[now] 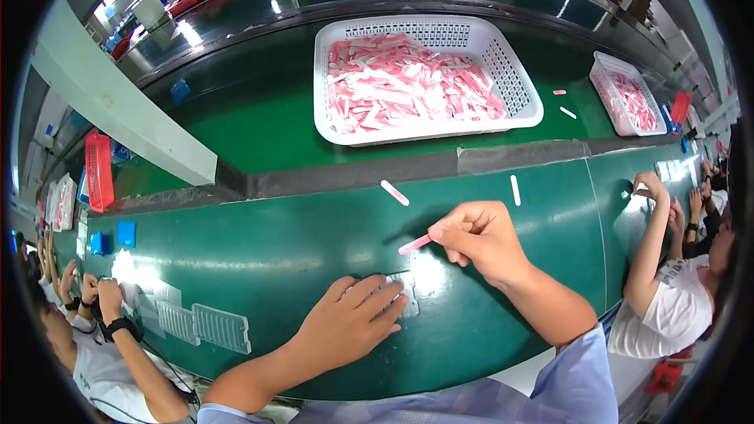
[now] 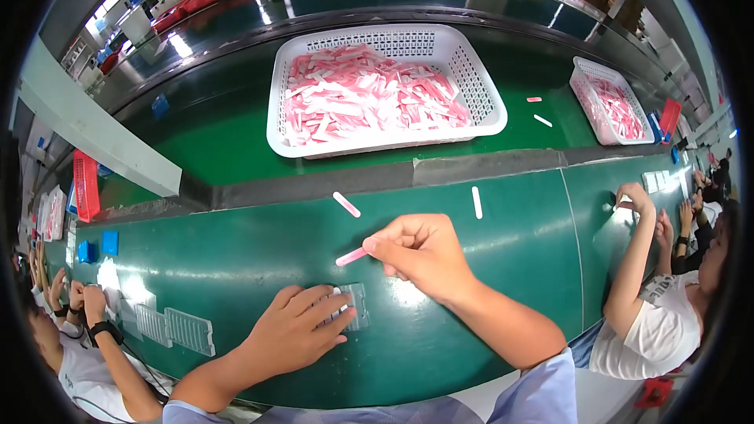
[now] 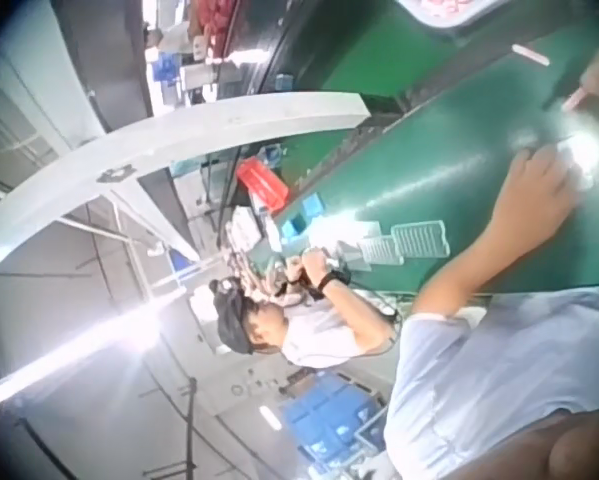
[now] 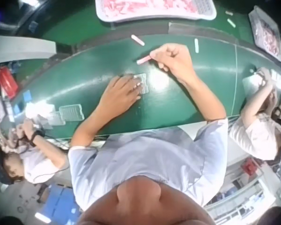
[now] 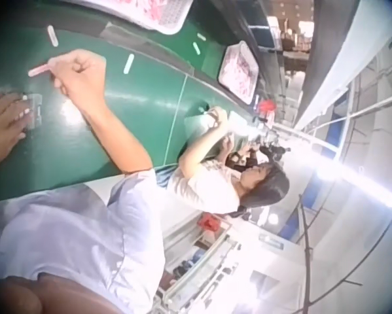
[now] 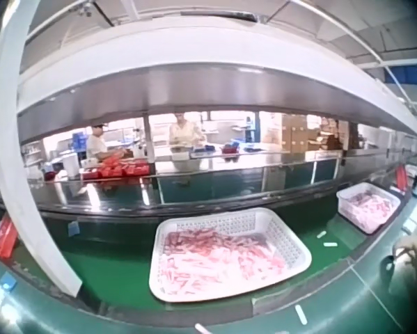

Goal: The person assembles small white and pink plastic components by hand, placing them into a clear tray on an assembly line.

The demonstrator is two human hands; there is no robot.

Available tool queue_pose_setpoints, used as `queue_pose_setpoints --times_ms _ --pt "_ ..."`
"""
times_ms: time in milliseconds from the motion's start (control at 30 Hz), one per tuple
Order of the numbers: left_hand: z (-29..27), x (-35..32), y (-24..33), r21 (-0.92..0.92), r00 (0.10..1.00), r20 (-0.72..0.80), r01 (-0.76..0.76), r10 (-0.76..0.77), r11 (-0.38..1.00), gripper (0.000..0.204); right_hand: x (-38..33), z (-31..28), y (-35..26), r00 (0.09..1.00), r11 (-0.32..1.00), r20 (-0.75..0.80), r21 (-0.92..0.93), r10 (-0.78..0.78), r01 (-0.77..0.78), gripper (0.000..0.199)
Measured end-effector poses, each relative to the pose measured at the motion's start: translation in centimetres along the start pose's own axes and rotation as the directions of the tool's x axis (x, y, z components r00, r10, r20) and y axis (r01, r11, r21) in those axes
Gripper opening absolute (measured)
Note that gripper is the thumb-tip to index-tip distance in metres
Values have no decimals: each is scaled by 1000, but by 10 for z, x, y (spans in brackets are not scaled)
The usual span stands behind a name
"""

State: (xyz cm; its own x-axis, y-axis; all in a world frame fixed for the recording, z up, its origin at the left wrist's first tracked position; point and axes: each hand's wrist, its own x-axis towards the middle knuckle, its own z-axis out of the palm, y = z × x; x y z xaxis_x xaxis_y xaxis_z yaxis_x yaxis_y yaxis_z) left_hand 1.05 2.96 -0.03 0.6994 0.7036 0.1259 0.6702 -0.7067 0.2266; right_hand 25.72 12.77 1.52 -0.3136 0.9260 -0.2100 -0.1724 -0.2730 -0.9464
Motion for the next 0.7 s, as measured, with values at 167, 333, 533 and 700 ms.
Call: queue_pose_setpoints --times_ms 167,333,533,700 --pt "-10 -8 3 68 997 36 -69 67 995 54 7 -7 -7 963 978 255 -204 84 -32 9" --pt "-9 -17 -1 76 1000 8 -6 5 997 61 4 -7 -1 872 862 470 -491 137 129 6" --pt "-9 -15 -5 110 999 30 -47 44 993 65 -10 16 20 923 440 385 -826 -15 352 33" --pt "-18 -21 -1 158 986 91 -151 138 976 59 -9 14 14 859 400 503 -770 -98 497 44"
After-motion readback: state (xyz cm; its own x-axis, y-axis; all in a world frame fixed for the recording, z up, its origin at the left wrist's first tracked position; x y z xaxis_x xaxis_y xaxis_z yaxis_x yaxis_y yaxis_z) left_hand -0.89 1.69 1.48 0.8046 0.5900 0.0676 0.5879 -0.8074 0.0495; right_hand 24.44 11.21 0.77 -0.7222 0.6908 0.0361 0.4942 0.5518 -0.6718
